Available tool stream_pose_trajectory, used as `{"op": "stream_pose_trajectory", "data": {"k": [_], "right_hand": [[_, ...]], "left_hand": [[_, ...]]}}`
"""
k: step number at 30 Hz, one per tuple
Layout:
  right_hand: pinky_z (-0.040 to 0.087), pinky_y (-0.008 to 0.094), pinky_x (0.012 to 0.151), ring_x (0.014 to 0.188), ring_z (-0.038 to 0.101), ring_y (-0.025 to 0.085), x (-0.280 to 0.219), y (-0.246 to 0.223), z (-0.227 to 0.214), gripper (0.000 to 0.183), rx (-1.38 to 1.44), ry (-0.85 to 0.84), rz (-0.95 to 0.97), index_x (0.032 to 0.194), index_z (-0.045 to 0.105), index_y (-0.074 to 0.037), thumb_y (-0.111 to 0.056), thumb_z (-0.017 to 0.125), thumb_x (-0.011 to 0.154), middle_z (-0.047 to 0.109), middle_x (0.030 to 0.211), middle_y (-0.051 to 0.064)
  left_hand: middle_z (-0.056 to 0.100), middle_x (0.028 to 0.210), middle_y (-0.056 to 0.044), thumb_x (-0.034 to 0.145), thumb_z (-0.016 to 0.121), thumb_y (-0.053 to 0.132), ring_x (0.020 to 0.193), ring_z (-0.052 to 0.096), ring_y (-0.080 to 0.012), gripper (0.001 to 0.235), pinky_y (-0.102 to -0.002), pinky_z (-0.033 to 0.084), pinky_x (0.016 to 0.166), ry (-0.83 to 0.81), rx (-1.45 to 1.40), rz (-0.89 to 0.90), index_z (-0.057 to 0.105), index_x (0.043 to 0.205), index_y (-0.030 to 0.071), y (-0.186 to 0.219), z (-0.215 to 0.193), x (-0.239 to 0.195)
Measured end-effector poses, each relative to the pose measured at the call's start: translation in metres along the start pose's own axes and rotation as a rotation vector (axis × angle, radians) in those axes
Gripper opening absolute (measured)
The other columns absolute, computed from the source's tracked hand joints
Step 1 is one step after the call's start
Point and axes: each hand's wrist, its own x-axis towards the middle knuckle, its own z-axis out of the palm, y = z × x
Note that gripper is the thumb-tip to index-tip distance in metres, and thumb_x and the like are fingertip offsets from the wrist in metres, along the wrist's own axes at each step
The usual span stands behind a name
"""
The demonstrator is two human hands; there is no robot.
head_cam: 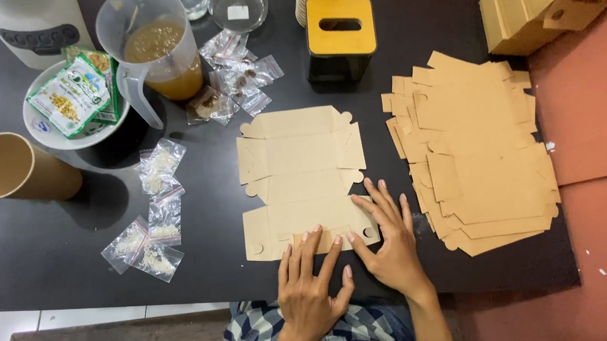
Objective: The person folds flat cardboard pieces into box shapes by hand on a table. They repeatedly fold the flaps and tabs of the cardboard cutouts, pressing them flat to create creases, and then stack the folded pieces.
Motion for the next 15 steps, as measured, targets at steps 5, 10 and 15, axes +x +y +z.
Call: {"op": "stream_pose_trajectory", "data": {"k": [5, 10, 15], "right_hand": [[-0.002, 0.054, 0.123, 0.157, 0.015, 0.027, 0.0, 0.003, -0.012, 0.063, 0.056, -0.132, -0.014, 0.148, 0.048, -0.018, -0.023, 0.067, 0.089, 0.029, 0.166, 0.007], [-0.004, 0.053, 0.123, 0.157, 0.014, 0.027, 0.0, 0.003, -0.013, 0.065, 0.068, -0.147, -0.005, 0.148, 0.048, -0.019, -0.022, 0.069, 0.086, 0.029, 0.166, 0.006], [0.0, 0.054, 0.124, 0.156, 0.019, 0.026, -0.003, 0.004, -0.01, 0.061, 0.059, -0.095, -0.023, 0.145, 0.052, -0.018, -0.022, 0.069, 0.086, 0.035, 0.163, 0.005]], "left_hand": [[0.056, 0.145, -0.009, 0.093, 0.061, 0.037, 0.129, 0.059, -0.0287, 0.044, -0.046, 0.045, 0.108, -0.027, -0.028, -0.005, 0.064, 0.136, 0.025, -0.001, -0.001, -0.001], [0.055, 0.147, -0.009, 0.092, 0.063, 0.037, 0.131, 0.057, -0.0289, 0.048, -0.047, 0.044, 0.109, -0.05, -0.017, -0.01, 0.062, 0.138, 0.025, 0.0, 0.0, -0.003], [0.056, 0.146, -0.009, 0.093, 0.062, 0.037, 0.129, 0.058, -0.0292, 0.045, -0.048, 0.044, 0.108, -0.061, -0.017, -0.009, 0.063, 0.137, 0.024, 0.0, 0.001, -0.004]]}}
